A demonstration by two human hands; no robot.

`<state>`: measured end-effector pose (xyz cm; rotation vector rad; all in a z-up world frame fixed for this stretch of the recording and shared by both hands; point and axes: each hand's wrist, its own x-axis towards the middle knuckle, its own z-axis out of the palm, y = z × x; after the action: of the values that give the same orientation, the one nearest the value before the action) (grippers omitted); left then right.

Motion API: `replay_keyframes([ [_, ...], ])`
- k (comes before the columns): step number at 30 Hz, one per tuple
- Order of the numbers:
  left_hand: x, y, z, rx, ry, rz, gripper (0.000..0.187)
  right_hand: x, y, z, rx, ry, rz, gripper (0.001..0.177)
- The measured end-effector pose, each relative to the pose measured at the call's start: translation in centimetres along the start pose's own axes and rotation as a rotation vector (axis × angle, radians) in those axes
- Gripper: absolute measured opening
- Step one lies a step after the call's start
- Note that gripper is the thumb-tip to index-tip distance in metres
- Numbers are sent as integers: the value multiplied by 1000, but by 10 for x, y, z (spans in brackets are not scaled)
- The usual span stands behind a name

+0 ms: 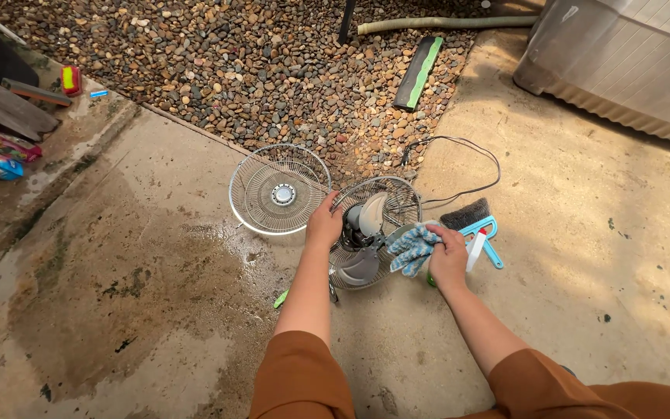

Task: Cleaning the grilles and motor housing of a disassembled electric fan using a cloth, brush, and cleaning spray.

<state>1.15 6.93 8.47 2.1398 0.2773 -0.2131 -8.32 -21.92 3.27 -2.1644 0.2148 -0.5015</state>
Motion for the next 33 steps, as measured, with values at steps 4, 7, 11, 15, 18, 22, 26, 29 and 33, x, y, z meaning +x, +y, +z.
replay_keyframes([
  [4, 4, -3, 13, 0, 25, 22, 49, 15, -29, -25, 30, 67, -13, 45],
  [7, 4, -8, 24, 70, 43, 73, 47, 24, -47, -42, 121, 100, -8, 47],
  [11, -12, 9, 21, 116, 29, 132, 48, 32, -75, -70, 160, 107, -89, 47],
  [15, -39, 32, 15, 180, -108, 193, 61, 41, -113, -114, 213, 91, -125, 44],
  [18, -64, 47, 18, 367, -135, 193, 65, 42, -117, -156, 178, 134, -174, 40],
  [22, -74, 39, 28, 259, -95, 196, 92, 37, -113, -195, 130, 108, -109, 38],
  [26, -85, 40, 42, 247, -117, 119, 87, 38, -110, -204, 204, 24, -46, 41],
  [29, -110, 57, 45, 290, -175, 71, 81, 42, -107, -167, 488, -47, 213, 44],
  [33, -123, 68, 48, 339, -285, 90, 93, 24, -119, -71, 662, -270, 814, 50],
])
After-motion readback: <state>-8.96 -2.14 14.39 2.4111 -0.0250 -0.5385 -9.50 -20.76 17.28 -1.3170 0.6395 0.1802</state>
